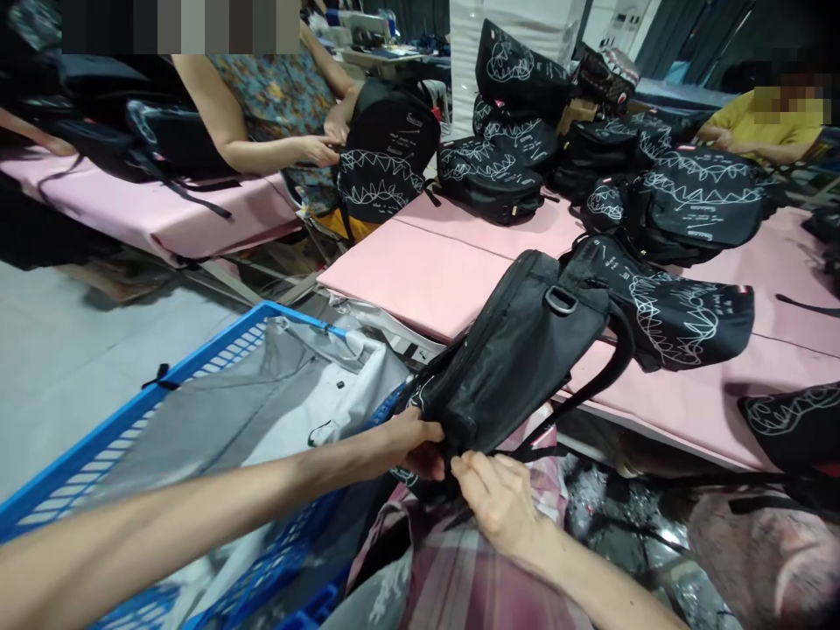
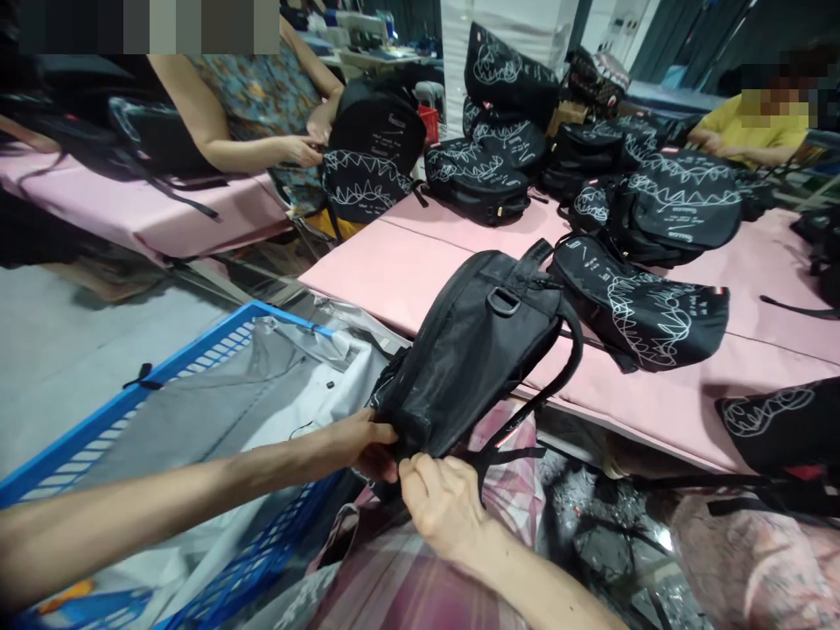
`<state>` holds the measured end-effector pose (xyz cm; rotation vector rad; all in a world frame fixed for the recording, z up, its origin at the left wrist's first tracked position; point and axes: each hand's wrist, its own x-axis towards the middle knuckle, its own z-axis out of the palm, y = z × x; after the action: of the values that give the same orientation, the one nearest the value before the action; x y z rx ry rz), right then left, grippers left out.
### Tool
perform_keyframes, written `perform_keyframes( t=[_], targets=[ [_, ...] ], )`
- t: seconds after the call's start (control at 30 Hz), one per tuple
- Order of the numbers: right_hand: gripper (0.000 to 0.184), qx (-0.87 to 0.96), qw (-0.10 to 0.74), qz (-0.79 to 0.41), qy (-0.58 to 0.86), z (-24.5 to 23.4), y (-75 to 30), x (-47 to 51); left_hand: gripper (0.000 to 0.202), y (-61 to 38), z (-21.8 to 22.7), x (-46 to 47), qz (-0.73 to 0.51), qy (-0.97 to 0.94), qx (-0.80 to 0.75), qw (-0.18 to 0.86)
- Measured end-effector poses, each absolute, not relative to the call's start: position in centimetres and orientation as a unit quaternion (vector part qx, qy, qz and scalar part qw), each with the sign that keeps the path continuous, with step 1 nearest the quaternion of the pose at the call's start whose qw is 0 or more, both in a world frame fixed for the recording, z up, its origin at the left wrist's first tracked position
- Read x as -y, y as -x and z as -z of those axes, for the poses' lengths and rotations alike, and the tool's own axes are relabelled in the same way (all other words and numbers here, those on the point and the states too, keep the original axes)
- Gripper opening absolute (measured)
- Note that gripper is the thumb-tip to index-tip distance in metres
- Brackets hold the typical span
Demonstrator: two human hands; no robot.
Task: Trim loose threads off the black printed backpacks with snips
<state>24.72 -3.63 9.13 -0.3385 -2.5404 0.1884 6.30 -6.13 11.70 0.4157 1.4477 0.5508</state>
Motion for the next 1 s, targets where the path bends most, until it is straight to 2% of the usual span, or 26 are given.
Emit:
perform_keyframes(
  t=[0.1,0.23,0.47,0.57,0.63,0.7,0.77,0.87,0.9,0.97,1.0],
  targets=[
    [0.030,0.966,0.221,-0.045,0.128,-9.0,-25.4,3.6,0.025,-6.3,-11.1,7.1,-0.352,-0.136,-0.593,0.712],
    [0.030,0.974,0.169,-0.052,0.145,-8.7,-26.3,3.0,0.026,-6.2,-10.9,7.6,-0.372,-0.144,-0.570,0.718],
    [0.020,0.970,0.179,-0.076,0.147,-8.0,-26.4,2.7,0.030,-6.1,-10.1,7.4,-0.355,-0.158,-0.567,0.726],
    [0.022,0.970,0.175,-0.078,0.151,-8.0,-26.4,2.8,0.038,-5.9,-10.2,7.6,-0.357,-0.161,-0.585,0.710],
    [0.027,0.967,0.190,-0.078,0.149,-8.1,-26.5,2.9,0.036,-5.1,-11.2,7.5,-0.295,-0.246,-0.606,0.696],
    [0.032,0.962,0.217,-0.077,0.145,-8.1,-26.5,3.0,0.039,-3.8,-13.2,6.7,-0.204,-0.381,-0.654,0.621],
    [0.036,0.956,0.243,-0.079,0.145,-8.0,-26.4,3.0,0.045,-2.7,-16.1,5.2,-0.164,-0.498,-0.718,0.457],
    [0.038,0.947,0.267,-0.089,0.156,-7.5,-26.0,2.9,0.038,-2.8,-19.9,2.0,-0.259,-0.592,-0.742,0.180],
    [0.040,0.944,0.274,-0.088,0.158,-7.2,-25.8,2.8,0.041,-3.4,-20.6,0.8,-0.294,-0.614,-0.722,0.128],
    [0.044,0.939,0.289,-0.081,0.169,-6.8,-25.6,2.7,0.049,-5.2,-20.7,-1.5,-0.342,-0.641,-0.681,0.088],
    [0.046,0.934,0.300,-0.078,0.176,-6.6,-25.6,2.7,0.043,-6.1,-20.4,-2.5,-0.355,-0.649,-0.667,0.090]
  ],
)
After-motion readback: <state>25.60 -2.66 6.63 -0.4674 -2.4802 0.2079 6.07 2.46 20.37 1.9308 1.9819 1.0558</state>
